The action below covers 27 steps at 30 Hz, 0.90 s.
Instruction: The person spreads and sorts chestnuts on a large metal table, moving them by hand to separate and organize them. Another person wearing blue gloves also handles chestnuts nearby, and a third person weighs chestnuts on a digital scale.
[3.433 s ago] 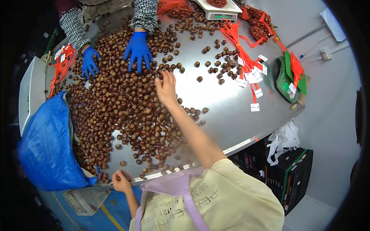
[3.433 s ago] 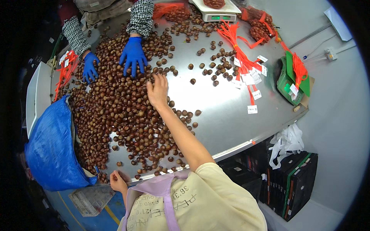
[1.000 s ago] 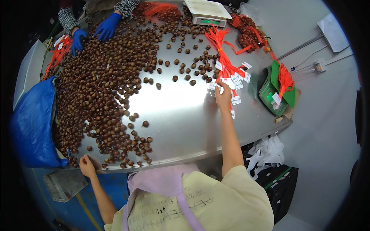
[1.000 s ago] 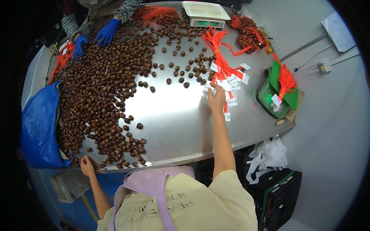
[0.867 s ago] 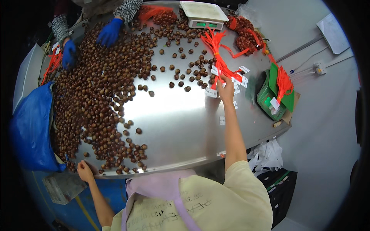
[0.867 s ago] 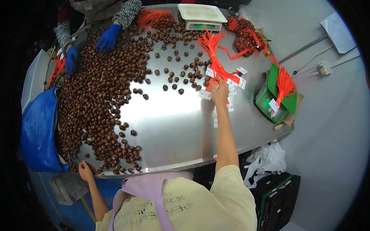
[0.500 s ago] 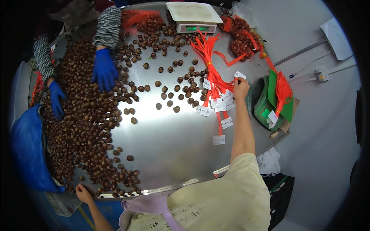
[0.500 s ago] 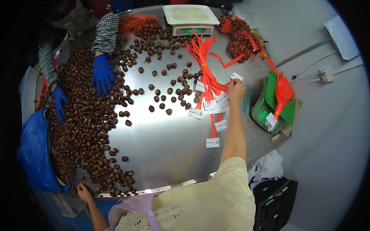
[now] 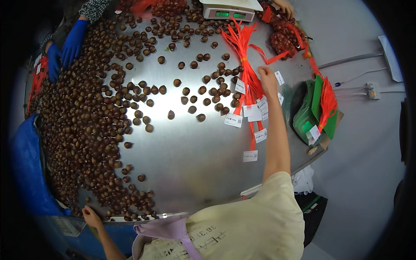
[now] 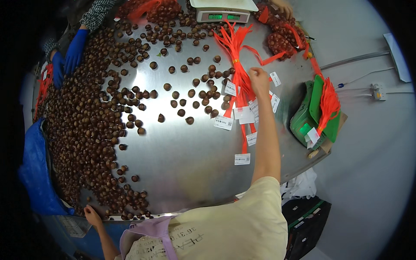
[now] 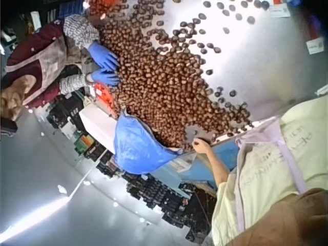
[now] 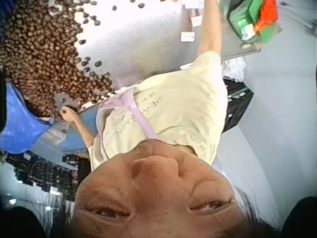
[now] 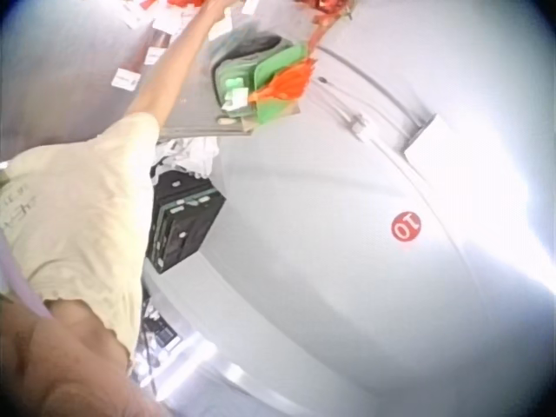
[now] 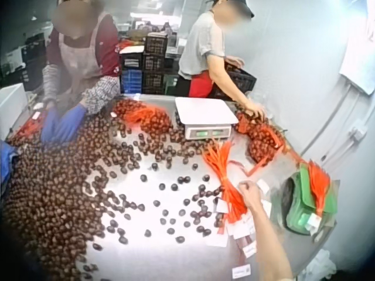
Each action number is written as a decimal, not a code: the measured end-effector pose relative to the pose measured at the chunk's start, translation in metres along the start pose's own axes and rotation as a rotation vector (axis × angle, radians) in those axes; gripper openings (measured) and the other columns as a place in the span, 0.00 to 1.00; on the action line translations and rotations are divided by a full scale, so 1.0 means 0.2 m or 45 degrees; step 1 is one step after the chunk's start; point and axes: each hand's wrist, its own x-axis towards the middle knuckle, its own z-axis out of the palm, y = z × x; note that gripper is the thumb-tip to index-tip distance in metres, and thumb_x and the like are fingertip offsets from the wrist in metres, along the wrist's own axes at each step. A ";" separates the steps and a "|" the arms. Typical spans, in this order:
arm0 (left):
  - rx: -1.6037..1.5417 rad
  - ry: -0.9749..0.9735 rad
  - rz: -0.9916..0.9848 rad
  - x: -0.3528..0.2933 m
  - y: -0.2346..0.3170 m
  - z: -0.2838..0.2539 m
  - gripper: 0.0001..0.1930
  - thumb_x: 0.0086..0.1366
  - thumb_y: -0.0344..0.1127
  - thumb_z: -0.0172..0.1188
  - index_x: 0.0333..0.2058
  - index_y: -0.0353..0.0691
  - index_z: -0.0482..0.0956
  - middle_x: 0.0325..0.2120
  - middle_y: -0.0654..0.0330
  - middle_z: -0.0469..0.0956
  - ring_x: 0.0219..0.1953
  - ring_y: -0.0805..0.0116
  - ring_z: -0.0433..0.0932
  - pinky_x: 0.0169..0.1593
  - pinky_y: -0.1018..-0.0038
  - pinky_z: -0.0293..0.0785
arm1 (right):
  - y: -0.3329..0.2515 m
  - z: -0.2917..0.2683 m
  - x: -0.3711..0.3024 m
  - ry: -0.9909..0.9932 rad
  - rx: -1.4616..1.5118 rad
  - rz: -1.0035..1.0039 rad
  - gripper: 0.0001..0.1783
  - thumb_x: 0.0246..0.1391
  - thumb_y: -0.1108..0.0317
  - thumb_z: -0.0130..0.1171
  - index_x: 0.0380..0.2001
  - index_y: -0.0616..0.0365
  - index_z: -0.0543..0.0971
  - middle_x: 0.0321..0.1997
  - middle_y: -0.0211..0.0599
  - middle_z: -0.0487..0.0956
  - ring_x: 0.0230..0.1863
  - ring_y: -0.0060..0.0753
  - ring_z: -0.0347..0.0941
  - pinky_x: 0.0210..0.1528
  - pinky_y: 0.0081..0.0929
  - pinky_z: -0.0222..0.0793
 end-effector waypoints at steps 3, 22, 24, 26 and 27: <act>-0.039 -0.009 -0.007 -0.01 0.03 -0.01 0.22 0.68 0.55 0.46 0.24 0.43 0.69 0.16 0.64 0.63 0.18 0.68 0.60 0.25 0.67 0.59 | -0.17 0.07 -0.01 -0.179 -0.448 0.076 0.27 0.42 0.48 0.57 0.38 0.61 0.80 0.42 0.50 0.77 0.48 0.48 0.74 0.47 0.40 0.68; -0.076 0.014 -0.013 -0.02 0.02 0.01 0.22 0.69 0.54 0.46 0.21 0.44 0.67 0.15 0.64 0.61 0.18 0.70 0.59 0.24 0.67 0.57 | -0.28 0.20 -0.28 0.212 -0.144 -0.697 0.24 0.46 0.83 0.48 0.48 0.56 0.75 0.47 0.44 0.71 0.51 0.48 0.66 0.55 0.39 0.63; -0.070 0.021 -0.026 -0.02 0.02 0.00 0.22 0.69 0.53 0.46 0.21 0.43 0.67 0.15 0.64 0.60 0.18 0.70 0.59 0.25 0.67 0.58 | -0.31 0.25 -0.28 0.294 -0.189 -0.812 0.24 0.46 0.84 0.48 0.48 0.56 0.76 0.48 0.43 0.71 0.52 0.49 0.66 0.57 0.39 0.61; -0.088 0.017 -0.016 -0.02 0.00 0.01 0.22 0.69 0.53 0.46 0.21 0.43 0.67 0.15 0.64 0.60 0.17 0.70 0.58 0.25 0.67 0.58 | -0.30 0.28 -0.28 0.323 -0.252 -0.884 0.24 0.46 0.84 0.47 0.48 0.56 0.76 0.51 0.44 0.71 0.55 0.49 0.65 0.59 0.41 0.60; -0.096 0.016 -0.012 -0.02 0.00 0.01 0.22 0.69 0.52 0.47 0.21 0.43 0.67 0.15 0.64 0.60 0.17 0.70 0.58 0.25 0.68 0.58 | -0.28 0.28 -0.27 0.342 -0.183 -0.856 0.24 0.46 0.84 0.47 0.48 0.57 0.76 0.51 0.44 0.72 0.55 0.49 0.65 0.59 0.40 0.60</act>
